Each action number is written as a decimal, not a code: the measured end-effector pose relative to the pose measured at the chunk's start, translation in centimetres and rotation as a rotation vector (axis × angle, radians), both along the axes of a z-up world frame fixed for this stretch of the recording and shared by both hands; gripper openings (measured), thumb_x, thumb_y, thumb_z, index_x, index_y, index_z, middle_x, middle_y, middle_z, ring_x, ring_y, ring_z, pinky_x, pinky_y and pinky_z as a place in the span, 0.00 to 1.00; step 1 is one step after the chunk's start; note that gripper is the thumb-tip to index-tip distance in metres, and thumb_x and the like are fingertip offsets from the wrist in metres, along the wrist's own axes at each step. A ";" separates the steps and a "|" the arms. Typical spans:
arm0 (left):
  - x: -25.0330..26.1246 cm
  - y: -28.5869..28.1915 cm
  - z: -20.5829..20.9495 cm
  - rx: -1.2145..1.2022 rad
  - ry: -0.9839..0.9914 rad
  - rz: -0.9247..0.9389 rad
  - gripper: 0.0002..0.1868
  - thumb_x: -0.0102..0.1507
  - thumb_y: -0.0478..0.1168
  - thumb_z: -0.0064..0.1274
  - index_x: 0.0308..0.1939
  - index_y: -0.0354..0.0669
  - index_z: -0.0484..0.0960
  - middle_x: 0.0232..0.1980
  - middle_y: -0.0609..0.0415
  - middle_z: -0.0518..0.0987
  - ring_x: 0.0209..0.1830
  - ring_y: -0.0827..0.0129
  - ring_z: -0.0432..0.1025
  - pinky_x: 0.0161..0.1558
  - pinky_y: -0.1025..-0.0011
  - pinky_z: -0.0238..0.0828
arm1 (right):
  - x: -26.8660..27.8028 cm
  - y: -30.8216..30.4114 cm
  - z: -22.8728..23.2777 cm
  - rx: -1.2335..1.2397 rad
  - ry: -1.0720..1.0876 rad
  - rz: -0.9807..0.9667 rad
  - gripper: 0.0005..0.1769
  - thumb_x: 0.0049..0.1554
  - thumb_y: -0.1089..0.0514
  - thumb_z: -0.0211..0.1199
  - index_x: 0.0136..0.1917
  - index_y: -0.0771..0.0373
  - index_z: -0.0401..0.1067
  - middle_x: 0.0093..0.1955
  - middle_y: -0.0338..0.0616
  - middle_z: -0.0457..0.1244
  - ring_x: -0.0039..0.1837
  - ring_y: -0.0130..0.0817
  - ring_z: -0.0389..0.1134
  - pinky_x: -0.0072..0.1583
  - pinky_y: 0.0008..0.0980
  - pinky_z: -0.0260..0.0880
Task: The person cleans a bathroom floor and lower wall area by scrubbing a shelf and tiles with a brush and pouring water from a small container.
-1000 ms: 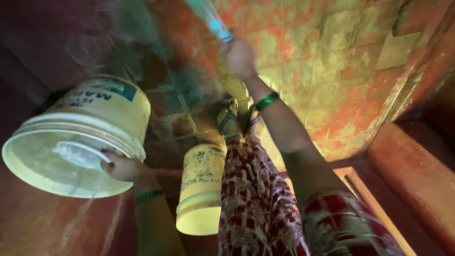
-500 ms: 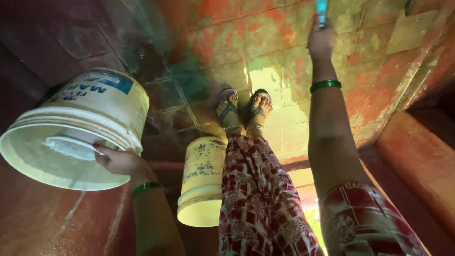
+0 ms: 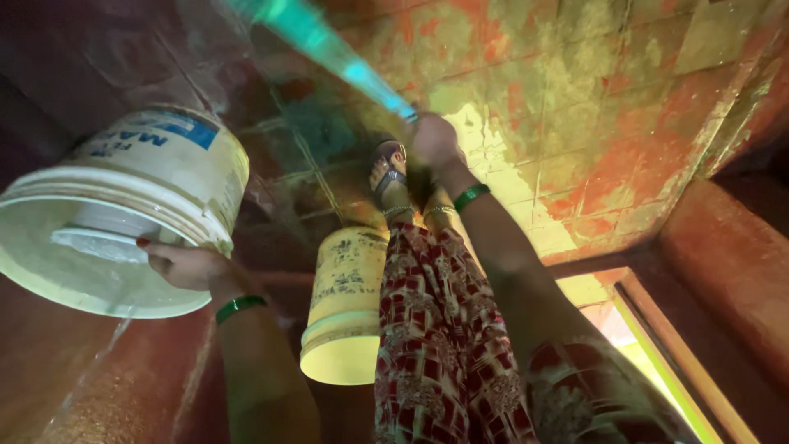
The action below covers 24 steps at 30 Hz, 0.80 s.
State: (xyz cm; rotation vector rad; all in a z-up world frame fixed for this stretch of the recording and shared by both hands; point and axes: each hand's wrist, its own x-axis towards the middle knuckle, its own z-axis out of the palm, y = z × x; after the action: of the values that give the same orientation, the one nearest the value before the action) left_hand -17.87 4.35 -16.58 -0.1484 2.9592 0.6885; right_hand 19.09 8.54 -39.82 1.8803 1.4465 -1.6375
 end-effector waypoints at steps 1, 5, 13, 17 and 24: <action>-0.1 -0.2 0.0 0.009 0.005 0.012 0.39 0.65 0.68 0.36 0.66 0.42 0.76 0.63 0.41 0.80 0.58 0.51 0.79 0.56 0.57 0.79 | 2.9 -0.9 -1.6 -0.010 -0.029 -0.132 0.23 0.57 0.47 0.55 0.63 0.56 0.71 0.45 0.56 0.70 0.49 0.56 0.73 0.50 0.52 0.72; -0.8 -0.6 -0.2 -0.102 0.021 -0.009 0.41 0.66 0.70 0.35 0.66 0.41 0.76 0.64 0.41 0.78 0.58 0.50 0.78 0.57 0.56 0.76 | 15.2 -2.6 -6.0 0.262 -0.342 -0.152 0.26 0.61 0.35 0.60 0.55 0.60 0.74 0.39 0.59 0.69 0.43 0.61 0.72 0.45 0.55 0.72; -2.0 -2.2 -1.1 0.081 -0.017 -0.083 0.38 0.66 0.66 0.42 0.66 0.38 0.74 0.66 0.41 0.77 0.61 0.51 0.77 0.61 0.60 0.74 | 22.2 -4.1 -9.0 0.467 -0.346 -0.402 0.28 0.64 0.35 0.57 0.54 0.64 0.73 0.38 0.54 0.69 0.36 0.52 0.71 0.37 0.50 0.69; -2.0 -1.9 -1.2 0.036 -0.034 0.002 0.37 0.66 0.65 0.40 0.63 0.38 0.77 0.64 0.43 0.80 0.59 0.53 0.79 0.59 0.62 0.76 | 7.4 -9.8 -3.9 0.106 -0.159 -0.075 0.19 0.57 0.44 0.62 0.44 0.63 0.78 0.40 0.56 0.69 0.45 0.54 0.72 0.46 0.50 0.72; -1.3 -1.5 -0.8 0.104 -0.025 -0.047 0.35 0.67 0.61 0.43 0.63 0.34 0.75 0.63 0.39 0.79 0.59 0.52 0.79 0.59 0.60 0.76 | -0.3 -13.0 1.8 -0.195 -0.136 0.406 0.37 0.68 0.27 0.48 0.50 0.62 0.78 0.43 0.55 0.69 0.48 0.51 0.72 0.50 0.49 0.72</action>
State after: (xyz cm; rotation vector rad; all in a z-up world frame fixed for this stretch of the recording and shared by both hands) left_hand -19.13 2.88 -17.38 -0.0782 2.8852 0.8249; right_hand 18.83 -4.49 -37.98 1.4463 1.4373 -1.3731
